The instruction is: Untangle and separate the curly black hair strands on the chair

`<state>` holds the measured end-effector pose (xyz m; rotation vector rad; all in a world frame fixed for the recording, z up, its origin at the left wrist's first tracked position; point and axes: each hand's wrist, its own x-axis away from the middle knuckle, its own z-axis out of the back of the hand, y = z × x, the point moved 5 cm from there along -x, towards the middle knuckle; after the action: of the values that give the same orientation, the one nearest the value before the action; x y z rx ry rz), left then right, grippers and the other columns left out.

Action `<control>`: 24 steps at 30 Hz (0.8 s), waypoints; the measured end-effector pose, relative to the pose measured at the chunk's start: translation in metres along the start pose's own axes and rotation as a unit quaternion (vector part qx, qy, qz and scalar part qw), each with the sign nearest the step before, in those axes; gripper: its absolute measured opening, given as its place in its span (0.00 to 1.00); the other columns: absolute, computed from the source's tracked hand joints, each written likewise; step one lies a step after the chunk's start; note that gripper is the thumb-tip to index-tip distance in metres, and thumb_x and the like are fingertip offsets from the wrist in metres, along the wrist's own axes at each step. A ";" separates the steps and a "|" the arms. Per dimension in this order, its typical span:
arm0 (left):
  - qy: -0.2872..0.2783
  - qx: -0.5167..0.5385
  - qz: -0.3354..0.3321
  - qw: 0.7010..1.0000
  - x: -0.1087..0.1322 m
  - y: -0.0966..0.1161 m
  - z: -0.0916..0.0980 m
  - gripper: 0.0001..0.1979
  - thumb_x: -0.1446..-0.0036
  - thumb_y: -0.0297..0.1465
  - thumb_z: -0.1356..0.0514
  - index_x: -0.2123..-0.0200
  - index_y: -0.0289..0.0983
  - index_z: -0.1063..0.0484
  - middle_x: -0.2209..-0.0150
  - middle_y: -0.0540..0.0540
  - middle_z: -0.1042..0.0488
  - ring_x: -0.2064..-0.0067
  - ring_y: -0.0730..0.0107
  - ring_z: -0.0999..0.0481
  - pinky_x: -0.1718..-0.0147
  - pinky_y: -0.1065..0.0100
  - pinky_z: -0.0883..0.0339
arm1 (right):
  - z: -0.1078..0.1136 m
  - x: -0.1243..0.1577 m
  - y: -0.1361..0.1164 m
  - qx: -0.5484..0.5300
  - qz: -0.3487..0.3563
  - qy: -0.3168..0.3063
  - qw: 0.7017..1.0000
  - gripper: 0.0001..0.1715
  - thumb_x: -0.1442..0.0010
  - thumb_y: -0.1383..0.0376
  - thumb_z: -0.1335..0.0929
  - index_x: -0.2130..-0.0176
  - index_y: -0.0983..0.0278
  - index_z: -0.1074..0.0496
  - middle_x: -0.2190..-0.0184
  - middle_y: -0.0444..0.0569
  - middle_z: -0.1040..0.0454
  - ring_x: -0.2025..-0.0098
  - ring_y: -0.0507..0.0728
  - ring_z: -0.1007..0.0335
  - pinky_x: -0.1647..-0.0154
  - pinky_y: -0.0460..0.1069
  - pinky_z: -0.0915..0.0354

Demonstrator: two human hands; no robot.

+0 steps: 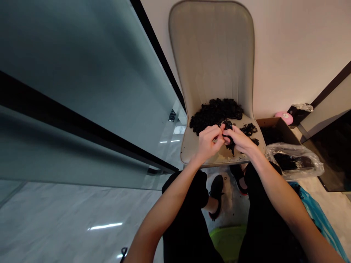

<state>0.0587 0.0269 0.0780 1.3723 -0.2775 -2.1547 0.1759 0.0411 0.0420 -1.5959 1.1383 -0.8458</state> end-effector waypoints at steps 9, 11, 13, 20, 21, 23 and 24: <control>0.078 -0.136 -0.050 0.986 0.002 -0.005 0.003 0.14 0.41 0.23 0.46 0.78 0.39 0.42 0.78 0.52 0.38 0.73 0.70 0.40 0.70 0.65 0.46 | -0.010 -0.006 0.007 -0.090 0.110 0.187 0.972 0.20 0.52 0.56 0.23 0.69 0.62 0.33 0.74 0.38 0.35 0.69 0.48 0.40 0.66 0.45 0.39; 0.076 -0.146 -0.090 0.982 0.005 0.000 -0.002 0.13 0.42 0.23 0.47 0.78 0.39 0.42 0.78 0.51 0.38 0.73 0.70 0.40 0.70 0.65 0.46 | -0.007 -0.006 0.006 -0.098 0.128 0.212 0.964 0.20 0.50 0.55 0.23 0.69 0.61 0.34 0.75 0.38 0.36 0.70 0.49 0.41 0.66 0.46 0.39; 0.061 -0.137 -0.110 0.982 0.007 0.005 -0.008 0.12 0.42 0.23 0.47 0.77 0.39 0.41 0.77 0.51 0.37 0.73 0.70 0.39 0.70 0.65 0.45 | -0.005 -0.006 0.003 -0.113 0.127 0.215 0.962 0.21 0.49 0.54 0.24 0.68 0.61 0.35 0.75 0.38 0.37 0.70 0.49 0.40 0.67 0.46 0.38; 0.073 -0.106 0.014 0.992 0.007 -0.002 0.004 0.13 0.39 0.25 0.48 0.76 0.39 0.42 0.76 0.51 0.35 0.73 0.71 0.37 0.71 0.66 0.44 | -0.006 -0.002 -0.012 -0.064 0.117 0.057 0.989 0.22 0.47 0.53 0.24 0.58 0.61 0.29 0.69 0.41 0.30 0.74 0.47 0.44 0.72 0.46 0.41; 0.075 -0.104 0.024 0.991 0.007 -0.005 0.008 0.14 0.38 0.25 0.48 0.77 0.39 0.42 0.77 0.51 0.35 0.73 0.72 0.37 0.71 0.66 0.44 | -0.005 -0.003 -0.013 -0.035 0.117 0.037 0.992 0.22 0.46 0.52 0.24 0.58 0.62 0.28 0.69 0.41 0.29 0.75 0.47 0.44 0.72 0.46 0.42; 0.073 -0.107 0.029 0.991 0.007 -0.009 0.012 0.16 0.35 0.27 0.48 0.77 0.39 0.41 0.78 0.51 0.35 0.74 0.72 0.37 0.71 0.66 0.44 | 0.000 -0.004 -0.012 0.021 0.117 0.018 0.993 0.22 0.45 0.51 0.25 0.59 0.63 0.27 0.70 0.41 0.30 0.75 0.47 0.45 0.74 0.46 0.44; 0.068 -0.112 0.031 0.991 0.007 -0.012 0.013 0.17 0.34 0.28 0.47 0.78 0.39 0.40 0.78 0.51 0.35 0.74 0.72 0.36 0.71 0.66 0.43 | 0.003 -0.004 -0.012 0.043 0.117 0.019 0.992 0.22 0.44 0.50 0.25 0.59 0.63 0.27 0.71 0.41 0.31 0.76 0.47 0.46 0.74 0.46 0.45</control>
<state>0.0409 0.0314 0.0735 1.3536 -0.0249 -1.9642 0.1803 0.0473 0.0527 -1.3503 1.2710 -0.7610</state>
